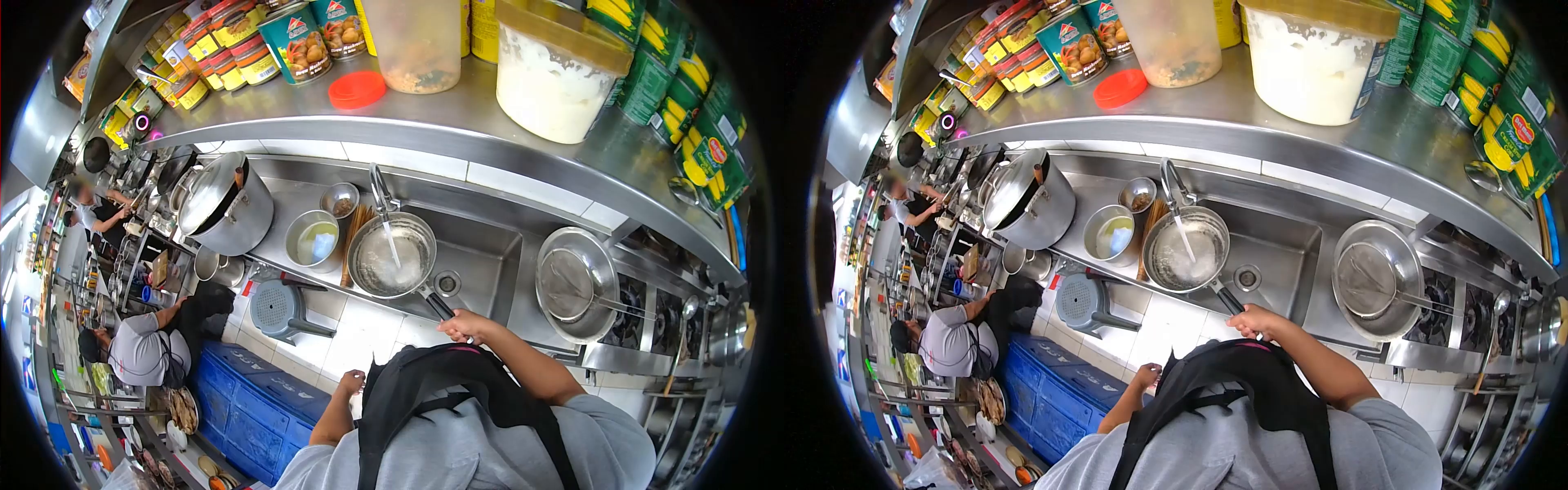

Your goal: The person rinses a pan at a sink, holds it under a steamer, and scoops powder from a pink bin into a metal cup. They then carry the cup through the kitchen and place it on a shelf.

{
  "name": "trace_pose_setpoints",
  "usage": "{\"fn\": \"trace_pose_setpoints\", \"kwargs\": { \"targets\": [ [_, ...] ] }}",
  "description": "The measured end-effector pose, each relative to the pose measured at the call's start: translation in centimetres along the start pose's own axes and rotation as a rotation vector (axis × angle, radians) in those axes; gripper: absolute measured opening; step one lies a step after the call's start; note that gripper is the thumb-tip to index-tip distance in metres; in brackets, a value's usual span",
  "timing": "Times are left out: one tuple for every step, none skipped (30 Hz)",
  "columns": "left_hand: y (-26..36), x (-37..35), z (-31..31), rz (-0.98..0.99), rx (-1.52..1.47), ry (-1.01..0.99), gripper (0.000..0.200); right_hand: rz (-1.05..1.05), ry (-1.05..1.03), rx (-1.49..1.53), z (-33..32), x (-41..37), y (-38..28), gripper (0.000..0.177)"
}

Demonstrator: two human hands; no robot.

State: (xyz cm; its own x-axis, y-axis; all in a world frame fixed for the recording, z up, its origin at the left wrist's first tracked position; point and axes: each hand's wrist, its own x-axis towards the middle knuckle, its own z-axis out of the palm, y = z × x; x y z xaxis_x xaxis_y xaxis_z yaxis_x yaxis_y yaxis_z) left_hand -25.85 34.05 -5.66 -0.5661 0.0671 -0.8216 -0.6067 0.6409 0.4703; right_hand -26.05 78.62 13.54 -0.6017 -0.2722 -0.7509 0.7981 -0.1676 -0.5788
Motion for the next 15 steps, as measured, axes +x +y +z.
{"fn": "trace_pose_setpoints", "kwargs": {
  "targets": [
    [-0.3, 0.1, 0.0, 0.029, 0.014, 0.005, 0.022, 0.0, -0.001, -0.002, 0.1, -0.1, -0.2, 0.048],
    [-0.4, 0.4, 0.0, 0.032, 0.01, 0.003, 0.023, -0.003, 0.004, -0.005, 0.3, -0.3, -0.3, 0.047],
    [-0.6, 0.6, 0.1, 0.031, 0.007, 0.004, 0.023, -0.006, 0.008, -0.007, 0.4, -0.5, -0.4, 0.047],
    [-0.4, 0.4, 0.2, 0.06, 0.03, 0.025, 0.021, -0.004, 0.007, -0.01, 0.3, -0.4, -0.3, 0.047],
    [-0.2, 0.3, 0.3, 0.088, 0.054, 0.046, 0.02, 0.003, -0.004, -0.01, 0.2, -0.2, -0.2, 0.047],
    [0.0, 0.1, 0.4, 0.087, 0.051, 0.046, 0.02, 0.01, -0.014, -0.008, 0.1, -0.1, -0.1, 0.047],
    [0.1, 0.2, 0.6, 0.099, 0.027, 0.042, 0.019, 0.011, -0.014, -0.01, 0.1, -0.1, -0.2, 0.047],
    [0.2, 0.2, 0.7, 0.112, 0.004, 0.037, 0.018, 0.016, -0.022, -0.004, 0.2, -0.2, -0.3, 0.049],
    [0.2, 0.3, 0.8, 0.112, 0.002, 0.037, 0.018, 0.022, -0.029, 0.003, 0.1, -0.3, -0.4, 0.052],
    [0.8, -0.1, 0.8, 0.063, -0.029, 0.017, 0.018, 0.022, -0.028, 0.002, 0.1, -0.3, -0.3, 0.052],
    [1.3, -0.4, 0.9, 0.014, -0.059, -0.003, 0.017, 0.016, -0.014, 0.012, 0.2, -0.2, -0.1, 0.054],
    [1.8, -0.6, 1.0, -0.005, -0.068, 0.002, 0.015, 0.01, 0.0, 0.021, 0.2, 0.0, 0.0, 0.057],
    [1.7, -0.5, 1.0, -0.005, -0.069, 0.002, 0.015, 0.011, 0.0, 0.021, 0.1, 0.1, 0.1, 0.057],
    [1.5, -0.2, 1.0, 0.006, -0.065, 0.0, 0.015, 0.016, -0.017, 0.021, -0.1, 0.3, 0.1, 0.065],
    [1.4, 0.0, 1.1, 0.018, -0.061, -0.002, 0.016, 0.022, -0.034, 0.022, -0.2, 0.4, 0.2, 0.074]
  ]
}}
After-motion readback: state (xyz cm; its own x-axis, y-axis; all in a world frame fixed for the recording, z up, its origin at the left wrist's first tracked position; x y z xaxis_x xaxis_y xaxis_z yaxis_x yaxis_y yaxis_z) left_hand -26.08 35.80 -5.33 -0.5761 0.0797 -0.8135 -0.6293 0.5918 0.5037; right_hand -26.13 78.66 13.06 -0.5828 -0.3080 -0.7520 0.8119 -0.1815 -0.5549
